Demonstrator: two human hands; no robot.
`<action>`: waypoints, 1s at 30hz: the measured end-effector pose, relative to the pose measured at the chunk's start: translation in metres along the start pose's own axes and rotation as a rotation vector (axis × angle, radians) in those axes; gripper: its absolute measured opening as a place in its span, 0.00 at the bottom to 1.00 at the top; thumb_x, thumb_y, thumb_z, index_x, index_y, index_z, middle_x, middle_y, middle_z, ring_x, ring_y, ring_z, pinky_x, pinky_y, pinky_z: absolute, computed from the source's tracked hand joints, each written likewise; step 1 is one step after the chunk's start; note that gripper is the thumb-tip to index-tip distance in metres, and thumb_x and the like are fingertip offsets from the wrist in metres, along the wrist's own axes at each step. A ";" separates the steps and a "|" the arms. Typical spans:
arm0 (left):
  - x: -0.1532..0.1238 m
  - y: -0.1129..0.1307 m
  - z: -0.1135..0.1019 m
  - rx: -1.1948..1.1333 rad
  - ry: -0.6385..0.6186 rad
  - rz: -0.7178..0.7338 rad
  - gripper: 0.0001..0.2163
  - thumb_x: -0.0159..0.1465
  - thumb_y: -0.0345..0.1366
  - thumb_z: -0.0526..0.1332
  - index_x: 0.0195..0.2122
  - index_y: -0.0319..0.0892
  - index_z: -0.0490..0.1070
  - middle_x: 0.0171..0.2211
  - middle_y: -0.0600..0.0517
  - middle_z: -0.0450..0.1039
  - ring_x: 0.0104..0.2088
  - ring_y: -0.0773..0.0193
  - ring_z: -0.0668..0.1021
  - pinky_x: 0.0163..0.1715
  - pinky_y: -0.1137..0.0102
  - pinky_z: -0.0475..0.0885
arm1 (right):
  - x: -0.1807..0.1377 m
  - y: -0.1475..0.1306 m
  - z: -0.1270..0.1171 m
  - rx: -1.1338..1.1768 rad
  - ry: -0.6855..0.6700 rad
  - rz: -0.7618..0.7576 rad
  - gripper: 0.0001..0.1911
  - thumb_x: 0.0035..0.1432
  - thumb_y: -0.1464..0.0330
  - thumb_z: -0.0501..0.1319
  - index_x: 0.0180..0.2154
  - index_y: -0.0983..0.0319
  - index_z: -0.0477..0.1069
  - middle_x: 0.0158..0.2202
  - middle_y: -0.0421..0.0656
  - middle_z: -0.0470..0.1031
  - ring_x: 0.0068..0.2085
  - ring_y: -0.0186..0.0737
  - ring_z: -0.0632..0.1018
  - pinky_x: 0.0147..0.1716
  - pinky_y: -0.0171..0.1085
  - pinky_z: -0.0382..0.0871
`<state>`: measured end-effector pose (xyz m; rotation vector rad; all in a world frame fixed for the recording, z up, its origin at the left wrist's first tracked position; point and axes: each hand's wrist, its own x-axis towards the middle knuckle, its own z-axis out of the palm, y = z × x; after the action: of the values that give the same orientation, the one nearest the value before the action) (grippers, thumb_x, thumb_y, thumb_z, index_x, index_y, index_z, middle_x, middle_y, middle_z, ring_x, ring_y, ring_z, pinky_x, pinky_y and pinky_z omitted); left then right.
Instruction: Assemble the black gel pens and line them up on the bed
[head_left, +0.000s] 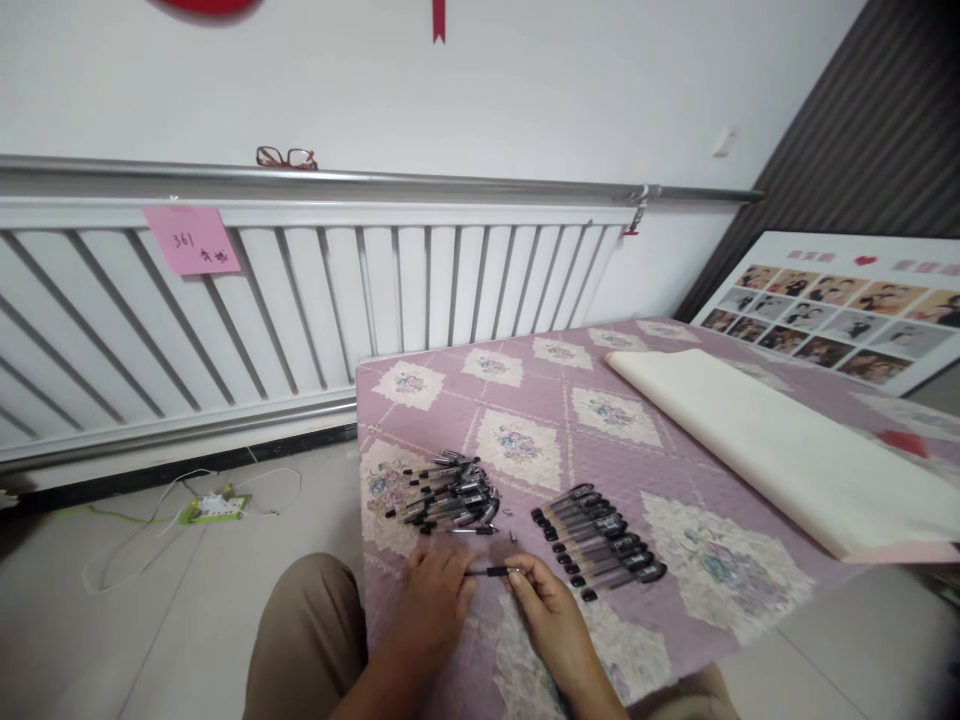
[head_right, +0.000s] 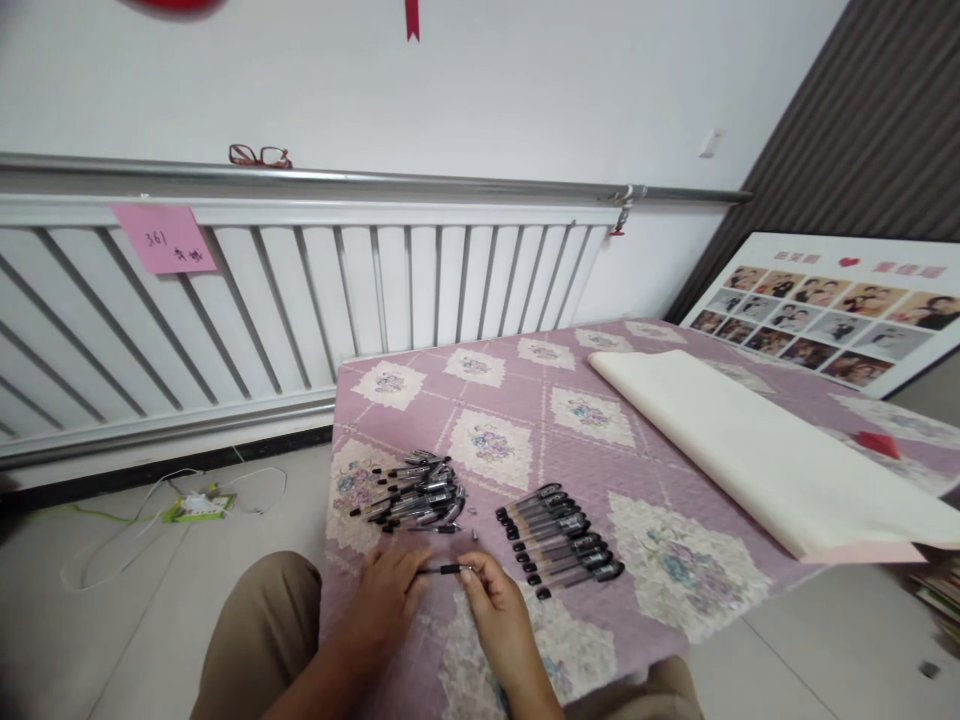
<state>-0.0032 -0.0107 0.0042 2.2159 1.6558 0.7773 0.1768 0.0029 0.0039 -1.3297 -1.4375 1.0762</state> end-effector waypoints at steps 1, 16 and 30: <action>0.000 0.000 0.000 -0.003 -0.003 0.013 0.13 0.63 0.29 0.53 0.48 0.48 0.68 0.44 0.51 0.73 0.45 0.58 0.72 0.49 0.58 0.60 | 0.000 0.000 0.000 0.000 0.003 0.000 0.15 0.54 0.56 0.59 0.36 0.60 0.73 0.30 0.41 0.75 0.33 0.40 0.75 0.32 0.35 0.68; 0.001 -0.002 0.003 -0.082 0.017 0.009 0.09 0.62 0.28 0.53 0.36 0.46 0.71 0.36 0.52 0.73 0.41 0.60 0.73 0.48 0.60 0.61 | 0.002 -0.008 0.000 -0.042 -0.044 -0.012 0.14 0.53 0.56 0.60 0.34 0.59 0.75 0.30 0.41 0.77 0.34 0.41 0.76 0.35 0.36 0.70; 0.002 -0.006 0.001 -0.432 0.164 -0.144 0.12 0.63 0.32 0.51 0.44 0.45 0.70 0.41 0.49 0.73 0.43 0.59 0.73 0.46 0.61 0.68 | 0.004 0.015 -0.001 0.207 0.210 0.086 0.18 0.52 0.53 0.61 0.37 0.59 0.70 0.30 0.43 0.76 0.32 0.41 0.77 0.33 0.38 0.71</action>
<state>-0.0072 -0.0070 0.0006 1.7574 1.5196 1.1746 0.1815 0.0073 -0.0100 -1.3213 -1.0933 1.0752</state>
